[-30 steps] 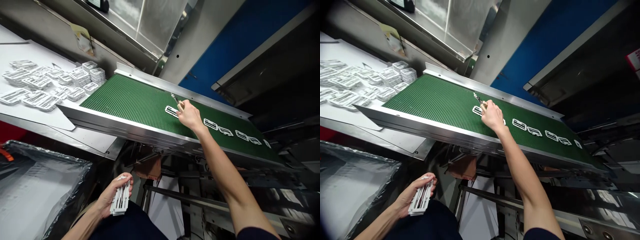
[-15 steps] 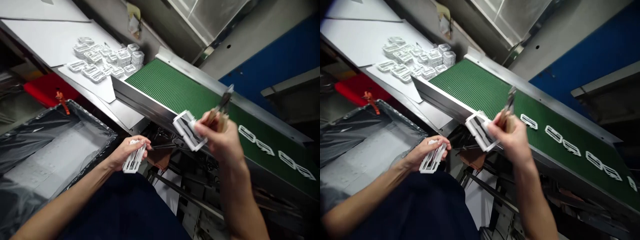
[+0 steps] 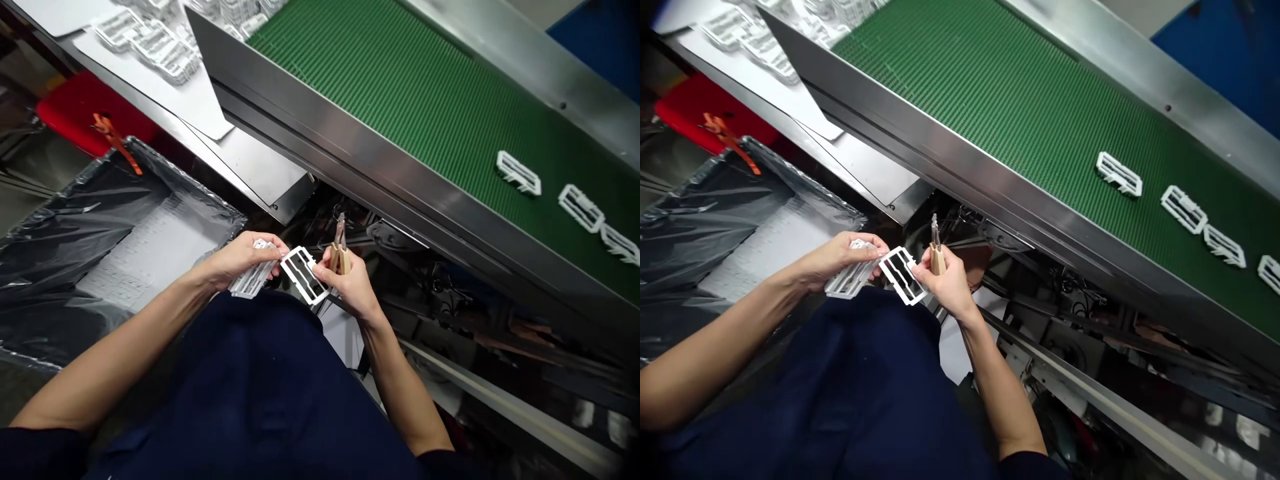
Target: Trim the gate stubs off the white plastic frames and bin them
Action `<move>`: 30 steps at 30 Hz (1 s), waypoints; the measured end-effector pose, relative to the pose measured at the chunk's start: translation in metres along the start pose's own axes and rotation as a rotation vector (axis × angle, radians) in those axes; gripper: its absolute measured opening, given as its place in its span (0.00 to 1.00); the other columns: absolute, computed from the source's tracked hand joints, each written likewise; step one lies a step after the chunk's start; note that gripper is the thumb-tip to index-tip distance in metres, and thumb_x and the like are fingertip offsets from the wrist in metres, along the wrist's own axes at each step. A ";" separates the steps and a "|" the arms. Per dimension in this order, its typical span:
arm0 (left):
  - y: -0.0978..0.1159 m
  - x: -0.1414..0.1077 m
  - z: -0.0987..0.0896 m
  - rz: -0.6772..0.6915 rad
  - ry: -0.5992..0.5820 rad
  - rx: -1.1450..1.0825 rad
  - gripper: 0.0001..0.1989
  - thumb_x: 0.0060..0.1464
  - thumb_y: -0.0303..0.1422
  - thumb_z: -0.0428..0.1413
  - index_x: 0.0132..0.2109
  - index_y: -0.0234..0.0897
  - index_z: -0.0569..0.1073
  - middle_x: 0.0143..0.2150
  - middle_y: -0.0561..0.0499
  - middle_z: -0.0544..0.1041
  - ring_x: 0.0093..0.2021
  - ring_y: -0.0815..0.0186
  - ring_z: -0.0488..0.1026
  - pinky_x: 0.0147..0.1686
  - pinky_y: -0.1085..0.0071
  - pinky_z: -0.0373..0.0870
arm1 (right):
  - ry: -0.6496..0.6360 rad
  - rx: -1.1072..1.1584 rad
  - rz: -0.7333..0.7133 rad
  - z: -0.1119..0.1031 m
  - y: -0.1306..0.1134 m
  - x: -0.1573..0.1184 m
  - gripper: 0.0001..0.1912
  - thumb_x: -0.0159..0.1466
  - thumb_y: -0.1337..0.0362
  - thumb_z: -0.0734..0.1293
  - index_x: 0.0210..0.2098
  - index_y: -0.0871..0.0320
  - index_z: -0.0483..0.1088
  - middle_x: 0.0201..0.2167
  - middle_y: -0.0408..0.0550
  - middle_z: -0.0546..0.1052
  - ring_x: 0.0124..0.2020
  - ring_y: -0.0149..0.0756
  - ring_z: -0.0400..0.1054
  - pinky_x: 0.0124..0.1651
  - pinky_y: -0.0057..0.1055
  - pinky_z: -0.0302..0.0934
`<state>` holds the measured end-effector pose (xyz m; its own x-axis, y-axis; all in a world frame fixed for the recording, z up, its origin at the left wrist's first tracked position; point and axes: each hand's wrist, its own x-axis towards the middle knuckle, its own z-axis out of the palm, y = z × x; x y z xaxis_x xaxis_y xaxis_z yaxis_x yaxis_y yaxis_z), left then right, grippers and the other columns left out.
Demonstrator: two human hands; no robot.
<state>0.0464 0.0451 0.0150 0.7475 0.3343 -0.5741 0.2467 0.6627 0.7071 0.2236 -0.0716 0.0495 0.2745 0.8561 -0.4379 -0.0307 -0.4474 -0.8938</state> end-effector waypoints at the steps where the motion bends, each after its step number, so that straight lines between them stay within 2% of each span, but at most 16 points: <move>1: 0.000 0.001 -0.001 -0.018 -0.013 0.003 0.12 0.49 0.38 0.61 0.35 0.33 0.71 0.24 0.49 0.73 0.24 0.68 0.70 0.23 0.76 0.67 | -0.004 -0.003 0.007 0.000 0.002 0.001 0.14 0.51 0.61 0.71 0.30 0.57 0.62 0.23 0.37 0.65 0.24 0.26 0.59 0.29 0.25 0.57; 10: 0.001 0.010 -0.005 -0.013 -0.070 0.133 0.09 0.51 0.35 0.60 0.33 0.34 0.71 0.23 0.52 0.72 0.22 0.71 0.67 0.22 0.77 0.64 | -0.056 -0.028 -0.008 -0.001 0.009 0.005 0.13 0.50 0.62 0.70 0.30 0.57 0.62 0.24 0.38 0.66 0.24 0.26 0.58 0.29 0.26 0.55; 13: 0.003 0.012 -0.008 0.105 -0.113 0.230 0.09 0.51 0.35 0.59 0.32 0.33 0.71 0.27 0.51 0.73 0.26 0.70 0.68 0.25 0.76 0.65 | -0.095 -0.005 0.002 -0.002 0.012 0.005 0.12 0.51 0.63 0.69 0.30 0.57 0.62 0.24 0.37 0.65 0.24 0.26 0.58 0.29 0.25 0.55; 18: 0.007 0.007 -0.011 0.354 -0.205 0.345 0.08 0.54 0.34 0.57 0.31 0.32 0.71 0.43 0.45 0.73 0.36 0.66 0.68 0.33 0.73 0.65 | -0.233 0.141 0.026 0.008 0.032 0.002 0.14 0.52 0.61 0.70 0.30 0.57 0.61 0.25 0.38 0.65 0.25 0.26 0.58 0.30 0.25 0.55; 23: 0.007 -0.009 -0.007 0.420 -0.365 0.487 0.08 0.56 0.34 0.54 0.35 0.32 0.73 0.36 0.45 0.74 0.35 0.64 0.69 0.36 0.71 0.64 | -0.295 0.181 0.057 0.032 0.057 -0.012 0.15 0.53 0.57 0.70 0.33 0.57 0.61 0.29 0.41 0.66 0.29 0.28 0.60 0.35 0.26 0.57; 26: 0.004 -0.020 -0.004 0.400 -0.392 0.611 0.10 0.58 0.35 0.52 0.37 0.32 0.73 0.35 0.46 0.74 0.35 0.64 0.69 0.36 0.71 0.64 | -0.318 -0.008 0.038 0.033 0.055 -0.023 0.13 0.57 0.57 0.67 0.37 0.57 0.63 0.33 0.43 0.69 0.33 0.30 0.63 0.39 0.28 0.58; 30: 0.000 -0.029 -0.010 0.376 -0.336 0.726 0.11 0.58 0.36 0.51 0.36 0.32 0.72 0.34 0.47 0.72 0.34 0.65 0.68 0.34 0.72 0.62 | -0.264 -0.569 -0.070 0.013 0.030 -0.032 0.13 0.59 0.60 0.64 0.43 0.56 0.65 0.38 0.46 0.71 0.38 0.35 0.65 0.43 0.32 0.57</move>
<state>0.0187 0.0424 0.0274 0.9716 0.1538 -0.1796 0.1933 -0.0789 0.9780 0.2012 -0.1086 0.0356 0.0088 0.8910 -0.4539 0.5145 -0.3932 -0.7620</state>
